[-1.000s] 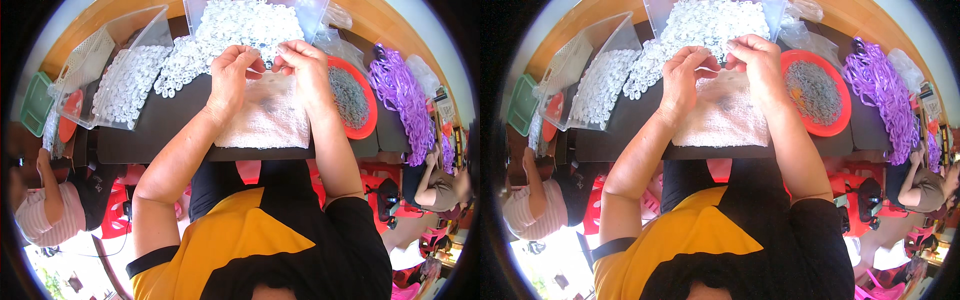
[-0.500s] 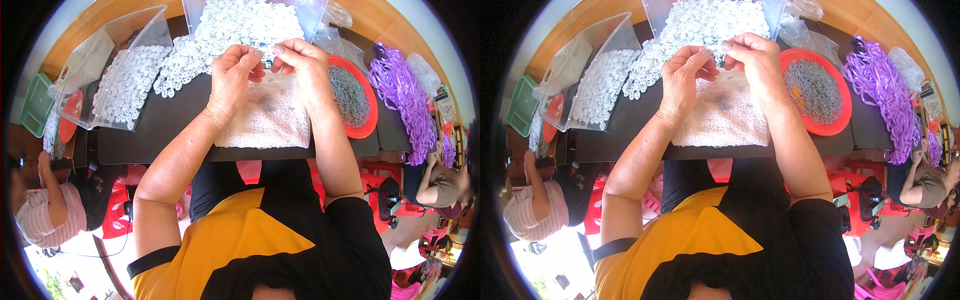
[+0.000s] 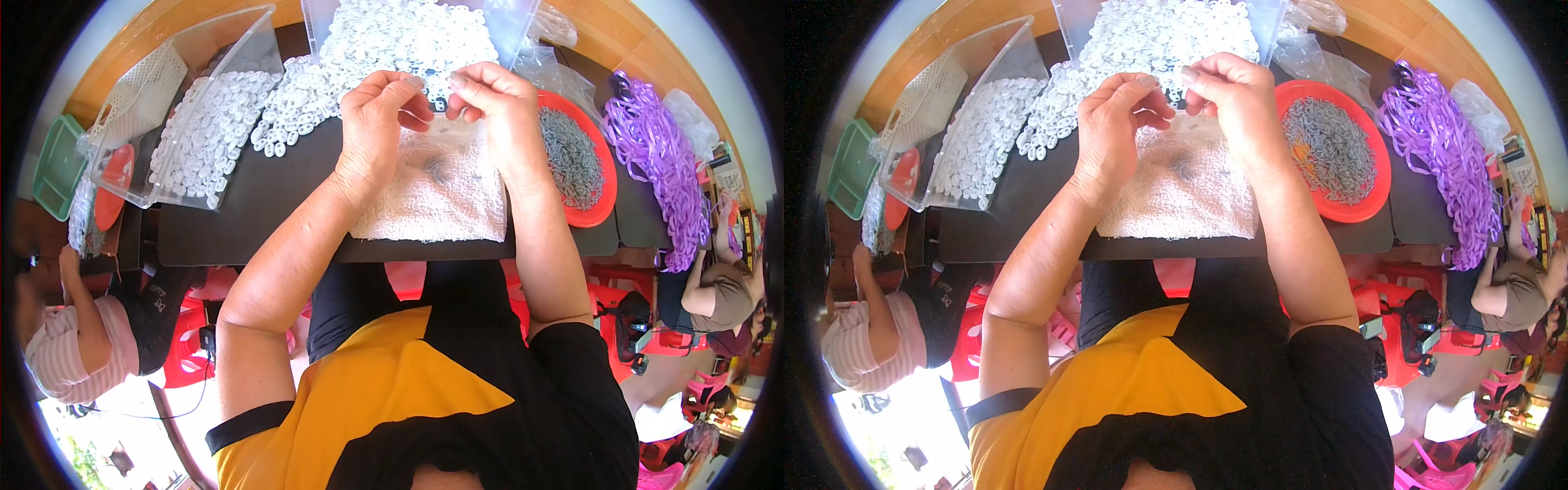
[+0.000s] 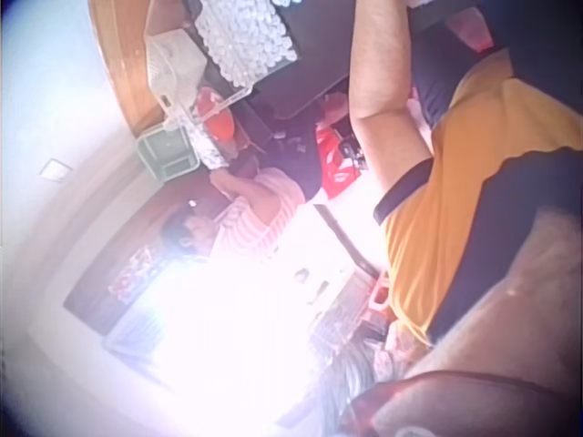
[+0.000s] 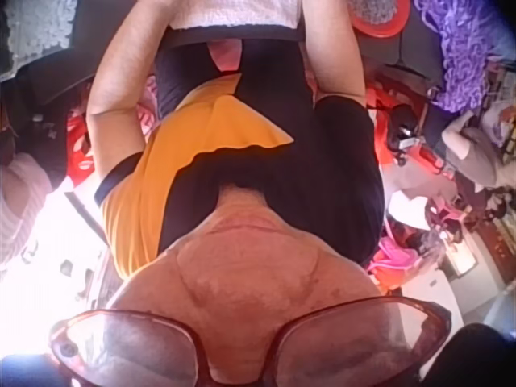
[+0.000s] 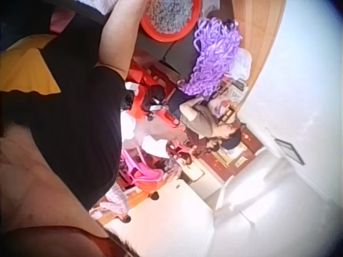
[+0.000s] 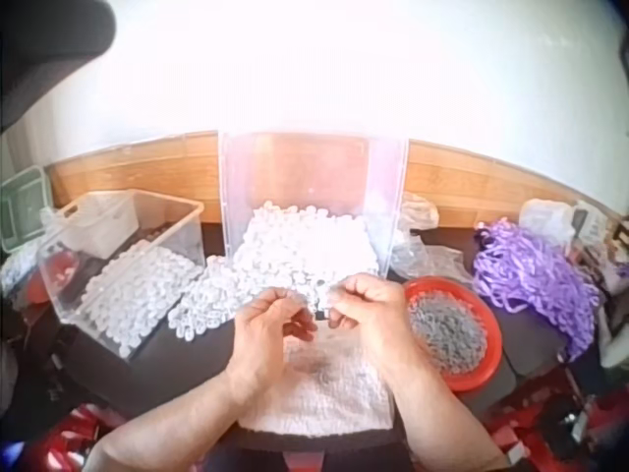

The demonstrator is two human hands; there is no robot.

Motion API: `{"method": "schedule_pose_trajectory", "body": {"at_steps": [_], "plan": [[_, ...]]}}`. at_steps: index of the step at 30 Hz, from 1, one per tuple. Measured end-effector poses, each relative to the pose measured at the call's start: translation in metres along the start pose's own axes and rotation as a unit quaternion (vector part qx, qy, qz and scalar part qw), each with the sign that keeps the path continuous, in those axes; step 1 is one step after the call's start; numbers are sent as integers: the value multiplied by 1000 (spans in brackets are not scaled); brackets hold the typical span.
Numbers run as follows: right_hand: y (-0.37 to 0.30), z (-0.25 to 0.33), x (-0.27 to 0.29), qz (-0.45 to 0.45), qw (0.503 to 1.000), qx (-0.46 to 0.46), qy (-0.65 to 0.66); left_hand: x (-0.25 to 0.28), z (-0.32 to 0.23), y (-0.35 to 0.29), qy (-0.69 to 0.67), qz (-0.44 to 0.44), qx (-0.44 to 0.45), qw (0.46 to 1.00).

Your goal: Manually inserting small blue components into white plastic parts at a workspace.

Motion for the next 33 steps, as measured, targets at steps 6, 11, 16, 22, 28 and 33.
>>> {"method": "schedule_pose_trajectory", "body": {"at_steps": [6, 11, 16, 22, 28, 33], "plan": [[-10, -6, -32, 86, 978, 139, -133, 10, 4, 8, -85, -31, 11, 996], [-23, 0, -53, 103, 943, 221, -227, 9, 13, 4, -126, -30, 76, 989], [-22, -3, -53, 122, 970, 168, -128, 7, 10, 3, -142, -26, 49, 988], [-18, -9, -54, 115, 979, 137, -96, 9, 12, 2, -128, -49, 25, 990], [-21, -8, -53, 79, 973, 180, -118, 6, 10, 1, -107, -45, -12, 993], [-18, -12, -55, 95, 978, 168, -83, 16, 11, 5, -95, -76, -28, 992]]}}
Point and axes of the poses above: each hand's wrist, its own y-axis towards the middle knuckle, its own x-axis out of the back of the hand, z = x × y, the point moved 6 cm from there along y, towards the middle knuckle, and after that the axes turned 3 degrees about -y, right-handed, at the moved point
